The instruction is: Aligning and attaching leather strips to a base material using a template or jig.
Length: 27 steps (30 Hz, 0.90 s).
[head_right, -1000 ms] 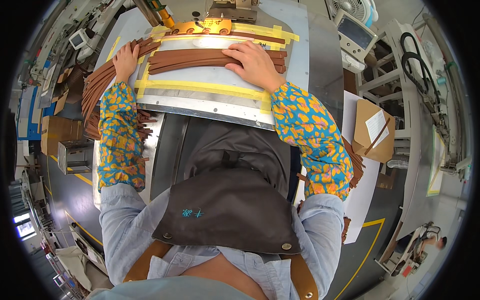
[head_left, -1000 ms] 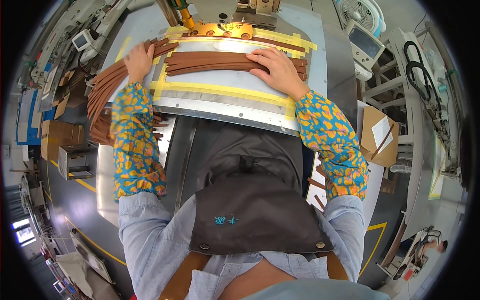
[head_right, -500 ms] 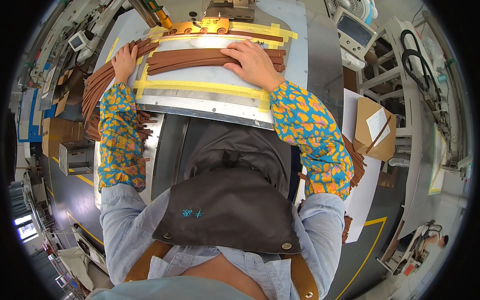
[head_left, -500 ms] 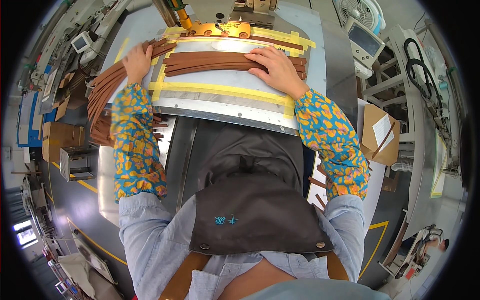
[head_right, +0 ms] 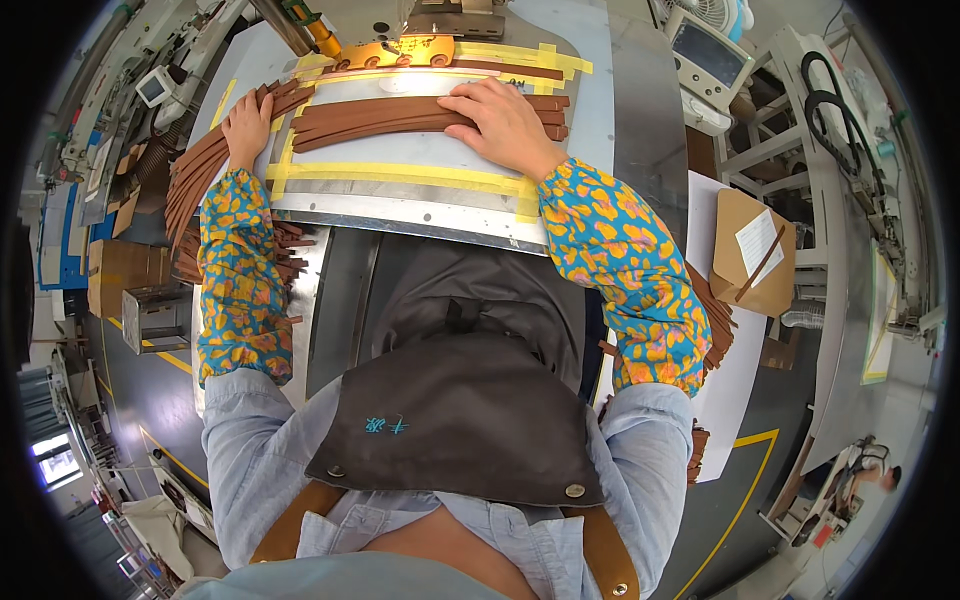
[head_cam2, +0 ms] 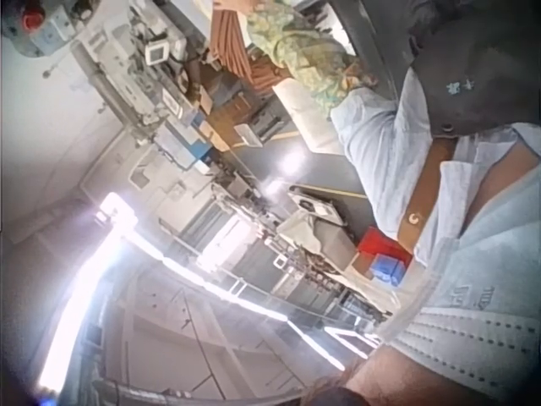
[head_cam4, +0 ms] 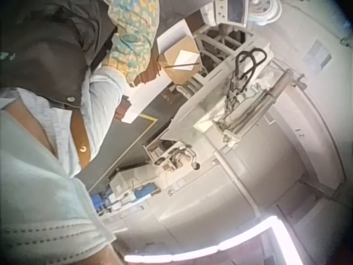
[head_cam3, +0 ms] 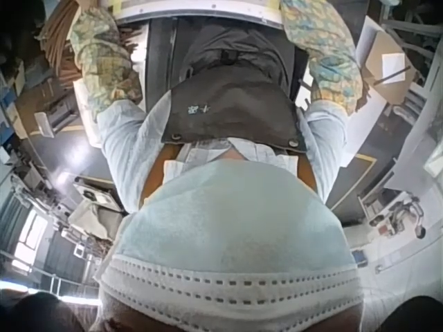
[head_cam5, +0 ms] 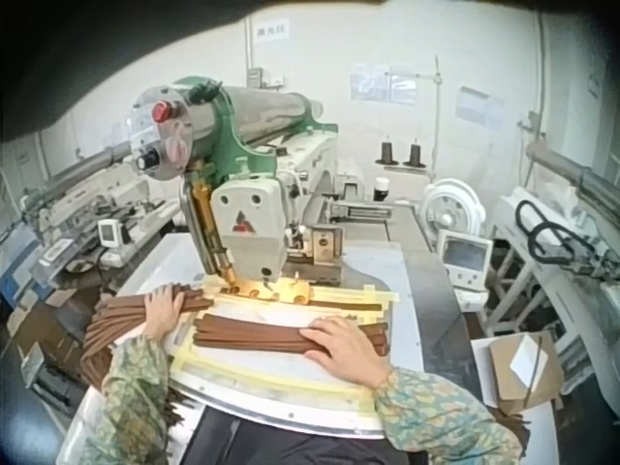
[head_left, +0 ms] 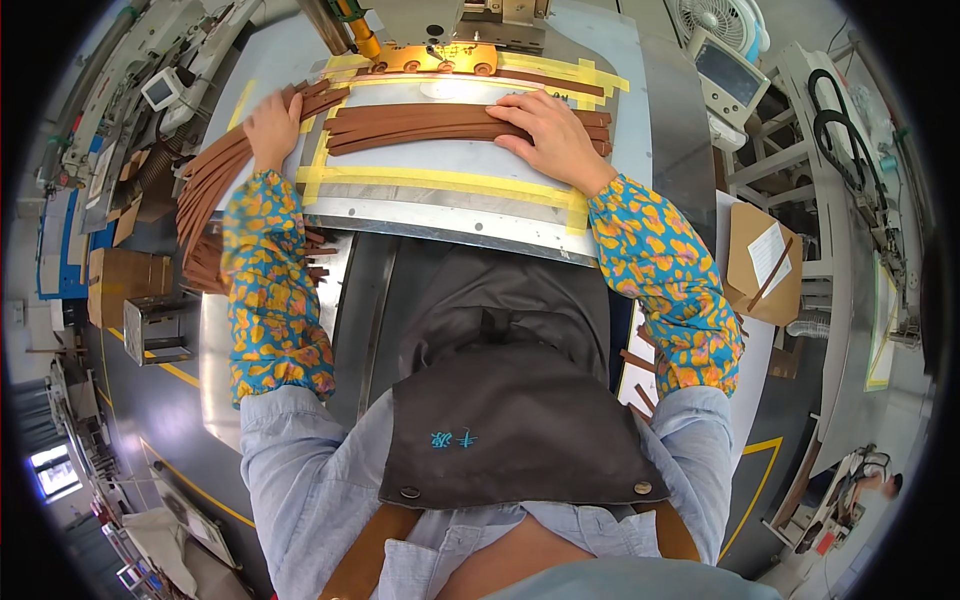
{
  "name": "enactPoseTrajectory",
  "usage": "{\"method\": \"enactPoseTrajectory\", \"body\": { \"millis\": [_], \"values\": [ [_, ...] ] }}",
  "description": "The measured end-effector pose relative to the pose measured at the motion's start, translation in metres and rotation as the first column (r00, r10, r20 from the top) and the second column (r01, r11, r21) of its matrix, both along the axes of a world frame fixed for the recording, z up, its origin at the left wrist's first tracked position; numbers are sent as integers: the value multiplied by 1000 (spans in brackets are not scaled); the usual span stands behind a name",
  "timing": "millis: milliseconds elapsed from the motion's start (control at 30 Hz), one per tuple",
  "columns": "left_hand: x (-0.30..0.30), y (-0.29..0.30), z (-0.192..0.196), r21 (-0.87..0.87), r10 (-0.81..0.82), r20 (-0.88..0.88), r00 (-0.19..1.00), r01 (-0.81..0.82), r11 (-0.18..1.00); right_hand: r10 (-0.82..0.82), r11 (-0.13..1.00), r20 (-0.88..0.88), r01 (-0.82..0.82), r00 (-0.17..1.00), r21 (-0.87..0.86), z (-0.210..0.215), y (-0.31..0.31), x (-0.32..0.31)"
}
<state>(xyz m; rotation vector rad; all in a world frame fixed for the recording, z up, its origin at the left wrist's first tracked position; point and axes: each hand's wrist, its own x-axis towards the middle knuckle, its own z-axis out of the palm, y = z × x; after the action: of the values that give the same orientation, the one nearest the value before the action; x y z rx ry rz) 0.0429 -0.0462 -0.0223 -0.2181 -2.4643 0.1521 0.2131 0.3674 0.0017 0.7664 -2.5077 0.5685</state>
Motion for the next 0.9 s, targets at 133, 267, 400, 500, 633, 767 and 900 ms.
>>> {"method": "enactPoseTrajectory", "body": {
  "millis": [133, 267, 400, 500, 633, 767, 900],
  "values": [
    [2, 8, -2, -2, 10, 49, 999, -10, 1000, -44, 998, 26, 43, 999, 53, 0, -3, 2],
    [10, 12, -6, -9, -10, 29, 1000, 11, 1000, -40, 997, 2, 39, 999, 74, 1, 0, 8],
    [28, 45, 22, -172, 52, 63, 997, -41, 984, -64, 995, 56, 59, 996, 80, 6, 6, 15],
    [31, 59, 38, -321, -399, -104, 911, 349, 881, -70, 995, 82, 64, 994, 70, 13, 4, 18],
    [22, 87, 43, -177, -589, 44, 807, 587, 790, -110, 993, 123, 103, 986, 58, 17, 8, 22],
    [8, 119, 38, -117, -599, 175, 781, 621, 775, -108, 993, 120, 103, 987, 54, 19, 6, 20],
    [3, 140, 43, -169, -465, 305, 831, 528, 833, -127, 991, 118, 122, 985, 50, 19, 6, 21]
  ]
}}
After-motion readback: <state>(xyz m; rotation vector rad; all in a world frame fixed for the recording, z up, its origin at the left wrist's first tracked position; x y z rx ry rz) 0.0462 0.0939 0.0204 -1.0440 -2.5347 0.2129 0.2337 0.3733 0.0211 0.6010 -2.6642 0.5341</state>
